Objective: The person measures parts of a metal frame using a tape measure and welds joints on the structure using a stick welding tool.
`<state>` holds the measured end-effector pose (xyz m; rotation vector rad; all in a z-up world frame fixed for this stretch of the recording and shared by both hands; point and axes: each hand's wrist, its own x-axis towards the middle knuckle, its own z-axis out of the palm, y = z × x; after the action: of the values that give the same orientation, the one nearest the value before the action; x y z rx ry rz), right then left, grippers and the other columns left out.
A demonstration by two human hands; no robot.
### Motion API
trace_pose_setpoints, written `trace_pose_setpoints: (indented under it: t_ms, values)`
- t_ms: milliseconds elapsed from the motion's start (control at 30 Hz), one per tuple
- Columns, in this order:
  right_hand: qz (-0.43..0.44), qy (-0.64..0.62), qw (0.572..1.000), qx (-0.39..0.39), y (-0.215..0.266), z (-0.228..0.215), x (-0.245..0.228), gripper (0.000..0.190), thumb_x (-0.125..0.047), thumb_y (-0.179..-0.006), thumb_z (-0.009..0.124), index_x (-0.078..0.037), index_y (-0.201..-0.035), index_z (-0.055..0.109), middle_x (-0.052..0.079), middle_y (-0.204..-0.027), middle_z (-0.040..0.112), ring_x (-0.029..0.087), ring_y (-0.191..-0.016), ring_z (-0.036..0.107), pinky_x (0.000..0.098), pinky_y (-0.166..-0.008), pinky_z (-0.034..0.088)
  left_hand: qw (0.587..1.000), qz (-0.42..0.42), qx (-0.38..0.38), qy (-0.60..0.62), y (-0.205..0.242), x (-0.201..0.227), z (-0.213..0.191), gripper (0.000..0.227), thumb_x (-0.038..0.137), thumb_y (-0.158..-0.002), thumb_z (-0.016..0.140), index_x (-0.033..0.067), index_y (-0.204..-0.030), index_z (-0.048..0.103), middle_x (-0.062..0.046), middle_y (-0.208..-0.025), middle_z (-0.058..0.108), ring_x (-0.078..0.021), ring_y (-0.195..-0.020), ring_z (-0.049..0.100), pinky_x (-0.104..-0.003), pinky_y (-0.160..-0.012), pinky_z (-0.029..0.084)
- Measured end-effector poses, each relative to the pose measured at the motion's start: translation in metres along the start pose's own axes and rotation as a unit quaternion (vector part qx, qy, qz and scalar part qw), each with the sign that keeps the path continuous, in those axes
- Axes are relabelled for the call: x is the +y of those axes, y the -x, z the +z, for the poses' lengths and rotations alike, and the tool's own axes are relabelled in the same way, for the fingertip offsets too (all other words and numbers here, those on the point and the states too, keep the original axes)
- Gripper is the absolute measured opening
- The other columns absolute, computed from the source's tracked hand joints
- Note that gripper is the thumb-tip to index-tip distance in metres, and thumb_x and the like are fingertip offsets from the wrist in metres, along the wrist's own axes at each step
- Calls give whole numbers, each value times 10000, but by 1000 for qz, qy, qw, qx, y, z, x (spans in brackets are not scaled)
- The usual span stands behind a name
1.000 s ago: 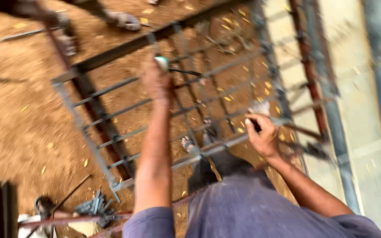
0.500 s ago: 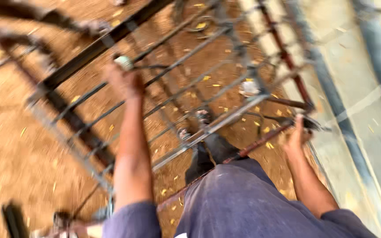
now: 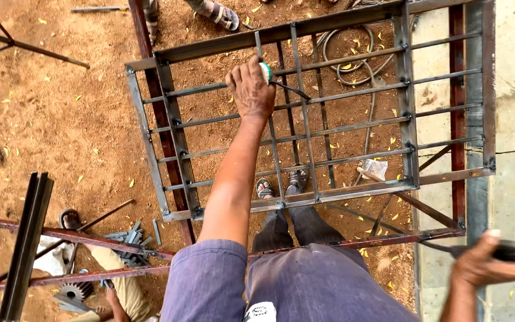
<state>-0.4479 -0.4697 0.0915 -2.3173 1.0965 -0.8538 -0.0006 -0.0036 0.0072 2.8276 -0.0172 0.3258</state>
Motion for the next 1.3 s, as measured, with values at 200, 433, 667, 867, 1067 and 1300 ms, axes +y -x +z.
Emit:
trace_pose_setpoints:
  t_ms: [200, 433, 667, 867, 1067, 1300]
  values:
    - [-8, -79, 952, -297, -84, -4, -147, 531, -404, -1021, 716, 60, -1207, 538, 88, -933, 609, 161, -793, 597, 272, -755, 501, 999, -15, -40, -5, -2, 2, -6, 844, 189, -685, 816, 129, -1398, 369, -119, -1193, 597, -311, -1212, 517, -521, -1144, 260]
    - [-279, -85, 880, -375, -60, 70, -392, 771, -288, -943, 870, 3, -1536, 470, 73, -931, 658, 154, -748, 672, 267, -671, 591, 998, -30, -34, 37, 0, 1, 0, 771, 345, -805, 839, 192, -1385, 356, -106, -1196, 572, -299, -1209, 500, -538, -1138, 260]
    - [-354, -76, 840, -404, -26, 121, -449, 900, -300, -872, 886, 7, -1589, 437, 113, -992, 729, 233, -850, 746, 359, -767, 632, 993, -50, -107, 29, -5, 4, -11, 820, 302, -774, 834, 204, -1424, 344, -107, -1235, 548, -288, -1238, 474, -508, -1138, 247]
    - [-366, -60, 842, -392, -23, 127, -446, 914, -316, -867, 905, 6, -1586, 443, 154, -1029, 726, 261, -897, 751, 381, -786, 625, 989, -61, -127, 38, -10, 8, -18, 766, 330, -798, 823, 194, -1393, 361, -126, -1231, 539, -307, -1234, 459, -534, -1125, 226]
    - [-365, -51, 842, -394, -19, 136, -442, 908, -324, -868, 895, 20, -1578, 444, 155, -995, 729, 274, -890, 761, 385, -771, 636, 984, -65, -167, 10, -12, 10, -29, 808, 326, -760, 815, 191, -1419, 368, -108, -1249, 540, -294, -1254, 451, -529, -1135, 206]
    - [-369, -65, 840, -392, -17, 137, -443, 917, -339, -865, 897, 18, -1574, 439, 140, -995, 720, 259, -885, 753, 371, -761, 636, 985, -79, -146, 55, -11, 12, -33, 627, 402, -882, 749, 196, -1382, 431, -97, -1208, 548, -291, -1248, 459, -538, -1150, 212]
